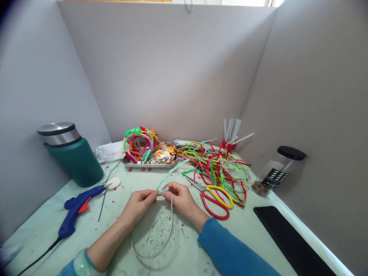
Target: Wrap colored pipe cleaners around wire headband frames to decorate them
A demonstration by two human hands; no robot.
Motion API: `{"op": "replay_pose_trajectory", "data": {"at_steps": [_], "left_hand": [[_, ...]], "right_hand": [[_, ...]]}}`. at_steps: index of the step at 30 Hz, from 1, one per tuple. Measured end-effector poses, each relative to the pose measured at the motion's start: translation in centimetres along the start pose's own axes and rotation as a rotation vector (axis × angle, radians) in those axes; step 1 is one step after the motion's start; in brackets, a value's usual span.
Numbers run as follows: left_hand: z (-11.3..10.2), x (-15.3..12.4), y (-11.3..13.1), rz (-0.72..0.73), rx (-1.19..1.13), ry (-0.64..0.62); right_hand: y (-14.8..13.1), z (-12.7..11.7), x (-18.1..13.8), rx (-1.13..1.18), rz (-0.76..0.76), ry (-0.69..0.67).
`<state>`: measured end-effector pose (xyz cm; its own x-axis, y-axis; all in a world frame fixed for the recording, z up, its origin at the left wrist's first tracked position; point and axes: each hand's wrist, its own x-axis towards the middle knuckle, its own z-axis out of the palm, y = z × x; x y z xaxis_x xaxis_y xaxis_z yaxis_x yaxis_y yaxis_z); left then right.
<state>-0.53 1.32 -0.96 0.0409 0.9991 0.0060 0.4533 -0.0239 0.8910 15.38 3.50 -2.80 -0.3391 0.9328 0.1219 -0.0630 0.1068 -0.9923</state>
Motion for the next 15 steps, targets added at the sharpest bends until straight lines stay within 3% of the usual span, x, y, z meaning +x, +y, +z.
{"op": "replay_pose_trajectory", "data": {"at_steps": [9,15], "left_hand": [[0.01,-0.2,0.27,-0.256,-0.284,-0.085],[0.14,0.08,-0.36,-0.124,-0.211,-0.001]], "right_hand": [[-0.05,-0.23,-0.33,-0.116,-0.074,-0.046],[-0.13,-0.21,-0.31,-0.106,-0.058,-0.043]]}}
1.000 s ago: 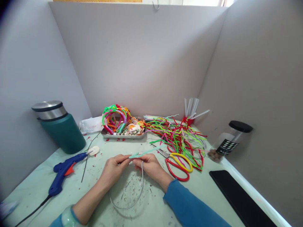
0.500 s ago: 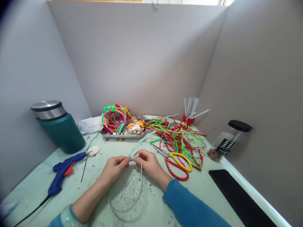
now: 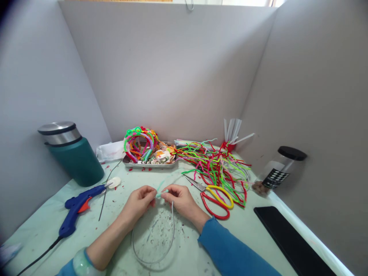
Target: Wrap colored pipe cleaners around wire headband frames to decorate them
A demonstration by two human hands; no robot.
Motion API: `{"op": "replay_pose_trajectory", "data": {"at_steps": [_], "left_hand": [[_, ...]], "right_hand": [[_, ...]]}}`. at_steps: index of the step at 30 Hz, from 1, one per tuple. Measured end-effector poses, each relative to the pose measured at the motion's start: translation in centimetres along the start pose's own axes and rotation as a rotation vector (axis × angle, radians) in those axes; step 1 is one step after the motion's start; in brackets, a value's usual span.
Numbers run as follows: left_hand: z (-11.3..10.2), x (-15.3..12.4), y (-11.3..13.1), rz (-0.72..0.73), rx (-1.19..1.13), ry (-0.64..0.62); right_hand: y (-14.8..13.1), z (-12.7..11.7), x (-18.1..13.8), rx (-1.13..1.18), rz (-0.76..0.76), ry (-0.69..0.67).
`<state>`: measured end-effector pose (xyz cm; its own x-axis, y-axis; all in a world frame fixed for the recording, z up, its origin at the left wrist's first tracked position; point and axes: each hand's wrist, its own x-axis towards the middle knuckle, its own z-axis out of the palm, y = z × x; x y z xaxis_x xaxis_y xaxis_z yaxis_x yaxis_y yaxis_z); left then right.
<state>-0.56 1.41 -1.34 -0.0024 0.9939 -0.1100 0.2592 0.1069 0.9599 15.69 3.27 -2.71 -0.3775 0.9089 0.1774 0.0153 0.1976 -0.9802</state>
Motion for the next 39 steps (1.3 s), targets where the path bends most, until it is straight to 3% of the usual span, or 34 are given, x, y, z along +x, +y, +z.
{"op": "replay_pose_trajectory", "data": {"at_steps": [6,16,22,25,30,36,39], "left_hand": [[-0.2,0.3,-0.5,0.216,0.097,0.029],[-0.4,0.0,-0.3,0.377,0.222,0.007],[-0.4,-0.1,0.0,0.419,0.202,0.071],[-0.6,0.0,0.2,0.369,0.107,0.111],[-0.9,0.1,0.2,0.142,-0.107,0.149],[-0.9,0.0,0.6,0.068,-0.303,0.119],[-0.8,-0.1,0.7,0.046,-0.358,0.095]], "right_hand": [[-0.1,0.0,0.0,0.014,0.011,0.007],[-0.2,-0.1,0.2,0.106,0.051,0.107],[-0.1,-0.1,0.3,0.142,0.052,0.099],[0.2,-0.1,0.4,0.146,0.064,0.106],[0.6,-0.1,0.2,-0.003,0.047,0.045],[-0.5,0.3,-0.5,-0.283,-0.135,-0.028],[-0.6,0.4,-0.5,-0.282,-0.148,-0.017]]}}
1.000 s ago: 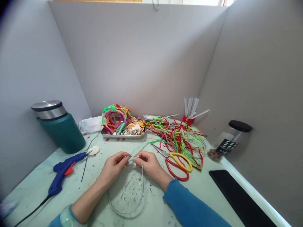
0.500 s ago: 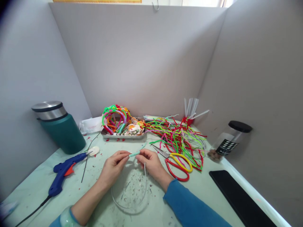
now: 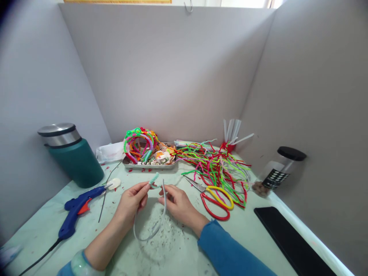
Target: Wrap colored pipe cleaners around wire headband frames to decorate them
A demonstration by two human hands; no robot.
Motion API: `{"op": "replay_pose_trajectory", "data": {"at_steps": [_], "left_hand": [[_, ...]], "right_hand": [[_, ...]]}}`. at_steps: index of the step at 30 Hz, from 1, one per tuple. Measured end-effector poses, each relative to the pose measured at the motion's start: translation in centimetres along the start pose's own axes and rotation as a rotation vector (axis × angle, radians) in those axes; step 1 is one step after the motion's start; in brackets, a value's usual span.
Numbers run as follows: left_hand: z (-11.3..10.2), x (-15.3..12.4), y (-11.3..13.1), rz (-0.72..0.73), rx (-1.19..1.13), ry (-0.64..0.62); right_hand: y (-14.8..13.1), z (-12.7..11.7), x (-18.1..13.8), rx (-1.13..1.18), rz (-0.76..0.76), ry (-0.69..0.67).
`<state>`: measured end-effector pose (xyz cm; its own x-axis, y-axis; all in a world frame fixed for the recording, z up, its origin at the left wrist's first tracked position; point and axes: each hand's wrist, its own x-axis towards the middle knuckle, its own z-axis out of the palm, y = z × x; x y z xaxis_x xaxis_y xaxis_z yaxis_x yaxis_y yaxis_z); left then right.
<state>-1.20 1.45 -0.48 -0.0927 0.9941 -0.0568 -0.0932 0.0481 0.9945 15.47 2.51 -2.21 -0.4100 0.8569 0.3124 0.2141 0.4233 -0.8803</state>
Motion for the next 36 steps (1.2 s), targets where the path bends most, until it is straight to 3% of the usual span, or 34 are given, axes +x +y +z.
{"op": "replay_pose_trajectory", "data": {"at_steps": [6,11,18,26,31,36], "left_hand": [[0.2,-0.2,0.0,-0.051,0.006,-0.03],[0.6,-0.4,-0.1,-0.077,0.114,-0.025],[0.1,0.3,-1.2,0.12,0.372,-0.034],[0.3,-0.4,-0.9,0.242,0.646,-0.029],[0.2,-0.4,-0.6,0.273,0.661,-0.007],[0.1,-0.1,-0.9,0.227,0.66,-0.031]], "right_hand": [[0.8,0.1,0.3,0.266,0.174,0.053],[0.3,-0.2,0.3,0.31,0.243,0.107],[1.0,-0.5,0.4,0.517,0.262,0.043],[0.8,-0.5,0.4,0.542,0.283,0.058],[0.7,-0.6,0.6,0.529,0.252,0.01],[1.0,-0.4,0.7,0.516,0.262,0.064]]}}
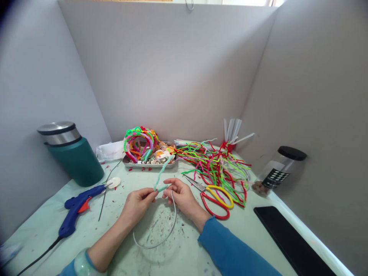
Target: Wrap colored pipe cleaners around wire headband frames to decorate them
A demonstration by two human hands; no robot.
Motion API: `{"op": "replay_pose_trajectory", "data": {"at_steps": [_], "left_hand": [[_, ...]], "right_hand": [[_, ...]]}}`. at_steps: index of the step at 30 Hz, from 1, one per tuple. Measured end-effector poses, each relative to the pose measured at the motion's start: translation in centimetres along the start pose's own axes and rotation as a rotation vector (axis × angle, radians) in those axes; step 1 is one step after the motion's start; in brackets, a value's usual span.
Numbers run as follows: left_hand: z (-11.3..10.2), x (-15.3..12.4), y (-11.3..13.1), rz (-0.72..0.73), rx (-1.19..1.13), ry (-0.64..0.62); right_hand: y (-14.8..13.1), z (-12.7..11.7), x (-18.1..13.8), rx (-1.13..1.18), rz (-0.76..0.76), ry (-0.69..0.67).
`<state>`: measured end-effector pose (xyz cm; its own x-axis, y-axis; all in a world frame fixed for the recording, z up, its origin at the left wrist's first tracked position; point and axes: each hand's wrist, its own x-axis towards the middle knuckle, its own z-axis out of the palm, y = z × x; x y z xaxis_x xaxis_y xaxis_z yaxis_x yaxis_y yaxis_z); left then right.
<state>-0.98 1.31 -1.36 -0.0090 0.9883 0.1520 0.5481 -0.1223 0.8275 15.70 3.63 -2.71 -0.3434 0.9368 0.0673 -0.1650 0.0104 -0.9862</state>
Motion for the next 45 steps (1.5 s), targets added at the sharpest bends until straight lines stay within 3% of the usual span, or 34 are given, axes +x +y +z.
{"op": "replay_pose_trajectory", "data": {"at_steps": [6,13,17,22,26,31,40,45], "left_hand": [[0.3,-0.1,0.07,0.015,-0.074,-0.042],[0.08,0.07,0.51,-0.274,-0.315,-0.189],[-0.19,0.12,0.31,-0.325,-0.47,-0.26],[-0.29,0.05,0.38,-0.372,-0.548,-0.26],[0.05,-0.01,0.54,-0.369,-0.547,-0.169],[0.24,0.03,0.26,-0.194,-0.379,-0.012],[-0.25,-0.21,-0.11,0.31,-0.026,0.117],[-0.11,-0.21,-0.35,0.415,0.081,0.146]], "right_hand": [[-0.4,0.48,-0.06,-0.048,0.005,0.044],[-0.3,0.44,-0.01,-0.099,-0.015,0.059],[-0.33,0.49,-0.06,-0.109,-0.026,0.058],[-0.33,0.4,-0.29,-0.127,-0.062,0.037],[-0.18,0.34,-0.37,-0.143,-0.087,0.029],[-0.2,0.18,-0.1,-0.13,-0.055,0.076],[-0.27,-0.25,0.0,-0.074,-0.068,0.101],[-0.57,-0.1,-0.1,-0.067,-0.06,0.098]]}}
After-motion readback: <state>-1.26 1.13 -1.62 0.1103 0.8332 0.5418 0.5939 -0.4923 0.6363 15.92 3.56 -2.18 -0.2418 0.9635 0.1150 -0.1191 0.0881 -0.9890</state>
